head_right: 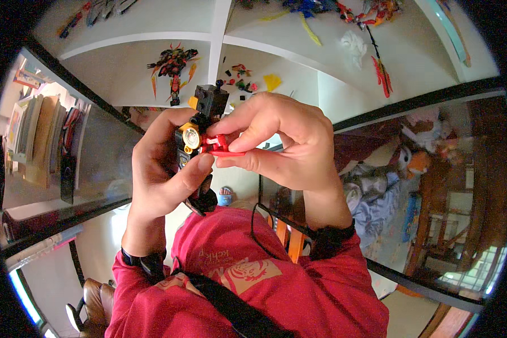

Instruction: The person is assembling components of a toy robot, specifically attaching small red plastic parts to its legs and joints.

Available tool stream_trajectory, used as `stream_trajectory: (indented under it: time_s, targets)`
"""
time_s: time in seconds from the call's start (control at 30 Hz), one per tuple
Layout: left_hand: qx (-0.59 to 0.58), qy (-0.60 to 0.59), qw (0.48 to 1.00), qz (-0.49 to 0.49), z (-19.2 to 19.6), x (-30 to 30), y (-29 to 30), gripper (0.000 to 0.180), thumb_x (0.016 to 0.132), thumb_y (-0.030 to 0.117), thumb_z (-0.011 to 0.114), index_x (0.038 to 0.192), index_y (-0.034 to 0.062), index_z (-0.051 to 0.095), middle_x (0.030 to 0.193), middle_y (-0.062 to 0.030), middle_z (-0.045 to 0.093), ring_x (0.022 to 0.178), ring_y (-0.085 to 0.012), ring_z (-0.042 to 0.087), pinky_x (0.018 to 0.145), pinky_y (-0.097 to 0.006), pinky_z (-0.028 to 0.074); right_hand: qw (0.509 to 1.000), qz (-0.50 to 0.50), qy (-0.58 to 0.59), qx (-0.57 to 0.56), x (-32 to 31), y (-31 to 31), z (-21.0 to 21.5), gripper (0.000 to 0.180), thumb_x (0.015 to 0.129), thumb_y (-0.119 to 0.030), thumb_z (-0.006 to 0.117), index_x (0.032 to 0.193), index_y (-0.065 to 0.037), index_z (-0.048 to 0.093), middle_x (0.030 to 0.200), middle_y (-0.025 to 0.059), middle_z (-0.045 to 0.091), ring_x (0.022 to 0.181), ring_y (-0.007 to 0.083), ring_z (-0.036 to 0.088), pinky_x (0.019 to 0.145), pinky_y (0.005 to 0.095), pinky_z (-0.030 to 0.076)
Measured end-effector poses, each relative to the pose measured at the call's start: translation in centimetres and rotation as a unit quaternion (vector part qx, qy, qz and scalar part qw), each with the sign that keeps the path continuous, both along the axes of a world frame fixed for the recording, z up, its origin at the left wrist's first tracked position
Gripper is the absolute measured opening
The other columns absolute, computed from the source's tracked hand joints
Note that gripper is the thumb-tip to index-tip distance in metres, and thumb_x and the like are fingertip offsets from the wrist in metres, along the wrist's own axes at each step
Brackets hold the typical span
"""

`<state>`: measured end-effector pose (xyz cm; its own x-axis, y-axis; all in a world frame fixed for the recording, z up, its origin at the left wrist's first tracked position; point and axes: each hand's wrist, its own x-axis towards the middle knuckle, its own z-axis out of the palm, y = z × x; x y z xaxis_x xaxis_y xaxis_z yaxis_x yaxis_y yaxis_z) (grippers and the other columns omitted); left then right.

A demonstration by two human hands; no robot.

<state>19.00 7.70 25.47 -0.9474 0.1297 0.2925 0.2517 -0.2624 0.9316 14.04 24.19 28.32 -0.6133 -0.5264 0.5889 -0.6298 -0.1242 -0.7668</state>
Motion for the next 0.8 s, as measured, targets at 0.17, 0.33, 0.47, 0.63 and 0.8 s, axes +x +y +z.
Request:
stream_trajectory:
  time_s: [0.17, 0.33, 0.47, 0.63, 0.8]
  targets:
    - [0.021, -0.019, 1.0, -0.006, -0.3, 0.4, -0.2, 0.039, 0.069, 0.004, 0.063, 0.102, -0.0035, 0.044, 0.077, -0.0023, 0.054, 0.067, -0.0031, 0.049, 0.058, -0.017, 0.041, 1.0, 0.018, 0.012, 0.01, 0.1, -0.1, 0.0, 0.02, 0.058, 0.001, 0.071, 0.068, -0.003, 0.054, 0.077, 0.0121, 0.06, 0.07, 0.019, 0.06, 0.061, 0.0262, 0.048]
    - [0.037, -0.01, 0.999, -0.014, -0.3, 0.5, -0.4, 0.038, 0.071, 0.003, 0.061, 0.103, -0.0034, 0.043, 0.082, -0.002, 0.052, 0.071, -0.0045, 0.048, 0.063, -0.018, 0.04, 0.999, 0.017, -0.041, 0.002, 0.5, -0.8, 0.1, 0.019, 0.059, 0.002, 0.07, 0.067, -0.003, 0.054, 0.077, 0.0134, 0.061, 0.071, 0.0194, 0.06, 0.062, 0.0262, 0.048]
    - [0.084, -0.014, 0.996, -0.03, -0.3, 0.9, -0.5, 0.038, 0.074, 0.006, 0.06, 0.106, -0.0033, 0.041, 0.085, -0.0024, 0.051, 0.077, -0.0054, 0.046, 0.068, -0.019, 0.038, 1.0, 0.021, -0.003, 0.004, 0.4, -0.8, 0.2, 0.017, 0.06, 0.001, 0.07, 0.066, -0.003, 0.054, 0.078, 0.0139, 0.061, 0.069, 0.0192, 0.06, 0.062, 0.0256, 0.048]
    - [0.024, -0.041, 0.999, -0.006, -0.5, 0.9, -0.4, 0.04, 0.082, 0.019, 0.053, 0.111, -0.0034, 0.038, 0.086, -0.0034, 0.05, 0.08, -0.0081, 0.045, 0.071, -0.021, 0.038, 0.997, -0.019, 0.06, 0.034, 0.1, -0.9, 0.1, 0.015, 0.059, 0.002, 0.069, 0.066, -0.003, 0.056, 0.077, 0.0134, 0.062, 0.068, 0.0192, 0.061, 0.059, 0.0254, 0.046]
    - [0.034, -0.029, 0.999, 0.018, -0.3, 1.0, -0.1, 0.039, 0.084, 0.022, 0.05, 0.111, -0.0033, 0.037, 0.087, -0.0041, 0.05, 0.079, -0.0089, 0.045, 0.07, -0.021, 0.038, 0.992, -0.018, 0.112, 0.047, 0.1, -0.9, -0.2, 0.023, 0.057, 0.007, 0.069, 0.071, -0.001, 0.053, 0.085, 0.0185, 0.06, 0.072, 0.0204, 0.057, 0.062, 0.0289, 0.046]
